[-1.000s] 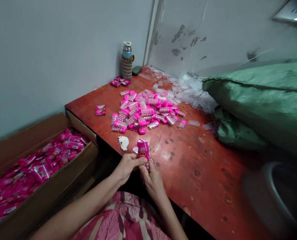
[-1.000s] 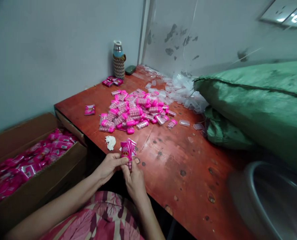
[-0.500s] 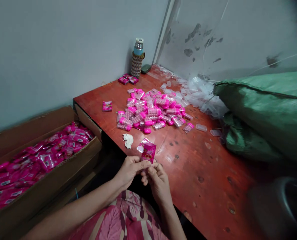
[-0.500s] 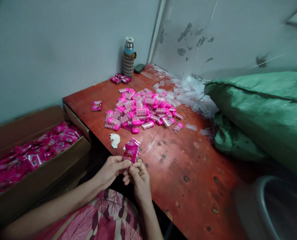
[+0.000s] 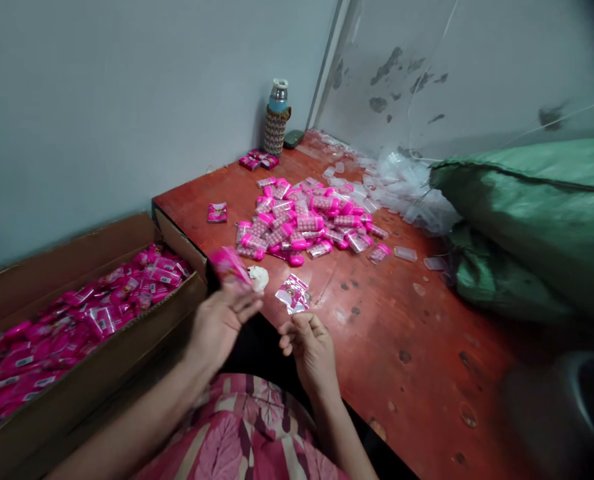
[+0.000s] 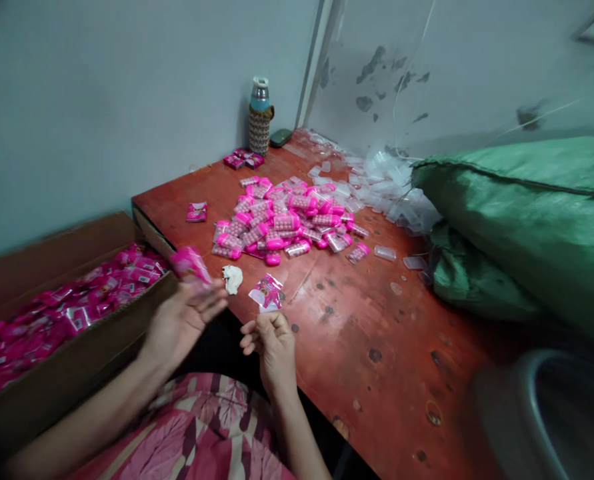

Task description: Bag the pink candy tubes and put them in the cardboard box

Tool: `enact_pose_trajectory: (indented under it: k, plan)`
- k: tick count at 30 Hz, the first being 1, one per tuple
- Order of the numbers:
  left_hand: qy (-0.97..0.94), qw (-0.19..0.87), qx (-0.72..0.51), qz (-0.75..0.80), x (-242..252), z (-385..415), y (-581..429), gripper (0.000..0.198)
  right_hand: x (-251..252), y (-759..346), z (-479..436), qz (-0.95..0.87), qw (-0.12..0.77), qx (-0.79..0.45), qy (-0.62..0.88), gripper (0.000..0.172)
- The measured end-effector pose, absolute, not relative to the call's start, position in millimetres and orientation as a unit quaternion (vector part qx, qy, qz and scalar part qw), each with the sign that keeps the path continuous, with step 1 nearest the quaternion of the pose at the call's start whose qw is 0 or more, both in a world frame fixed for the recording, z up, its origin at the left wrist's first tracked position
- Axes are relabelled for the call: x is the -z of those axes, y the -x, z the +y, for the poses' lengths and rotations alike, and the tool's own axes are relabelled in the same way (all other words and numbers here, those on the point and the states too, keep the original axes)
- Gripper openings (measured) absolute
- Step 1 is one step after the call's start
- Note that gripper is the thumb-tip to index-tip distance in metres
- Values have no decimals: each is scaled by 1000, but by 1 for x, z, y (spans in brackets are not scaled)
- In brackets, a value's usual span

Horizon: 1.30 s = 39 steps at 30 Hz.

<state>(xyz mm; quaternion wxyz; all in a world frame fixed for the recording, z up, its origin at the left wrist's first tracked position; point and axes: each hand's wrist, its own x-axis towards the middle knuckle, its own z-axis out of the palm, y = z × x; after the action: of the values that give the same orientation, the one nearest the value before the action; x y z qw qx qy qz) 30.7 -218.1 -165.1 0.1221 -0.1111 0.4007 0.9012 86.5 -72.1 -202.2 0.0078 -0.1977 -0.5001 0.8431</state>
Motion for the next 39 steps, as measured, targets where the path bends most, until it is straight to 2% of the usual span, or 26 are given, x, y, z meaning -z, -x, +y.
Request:
enact_pose_trajectory:
  k: [2, 3, 5, 8, 10, 13, 20, 25, 29, 31, 33, 37, 39]
  plan:
    - [122, -15, -899, 421, 162, -237, -22, 48, 204, -89, -64, -520, 24, -827, 212, 23]
    - [116, -44, -883, 452, 163, -243, -19, 52, 206, -90, -60, -529, 30, -820, 218, 22]
    - [63, -39, -822, 565, 168, -241, -14, 45, 209, -91, -54, -543, 34, -808, 225, 23]
    - [-110, -6, -642, 759, 184, -213, -6, 33, 211, -91, -50, -561, 31, -800, 212, 22]
    - [-209, -21, -530, 822, 196, -190, 1, 32, 211, -91, -50, -578, 26, -791, 197, 23]
    - [-274, -34, -437, 856, 213, -169, 10, 29, 210, -93, -47, -599, 16, -776, 199, 24]
    - [-299, -67, -404, 862, 229, -165, 9, 21, 208, -88, -36, -643, 30, -739, 199, 25]
    - [-312, -125, -422, 842, 227, -163, 1, 22, 208, -70, -35, -688, 131, -684, 204, 21]
    - [-325, -163, -427, 828, 218, -162, -6, 25, 206, -56, -34, -629, 112, -746, 187, 30]
    - [-302, -131, -469, 819, 210, -164, -8, 27, 203, -51, -32, -601, 99, -772, 183, 29]
    - [-227, -50, -557, 798, 202, -165, -9, 35, 201, -48, -29, -583, 91, -787, 181, 31]
    - [-86, 248, -726, 636, 192, -167, -9, 36, 199, -47, -27, -585, 58, -794, 156, 34]
    - [-41, 330, -761, 557, 193, -167, -8, 32, 201, -47, -27, -605, 43, -780, 153, 35]
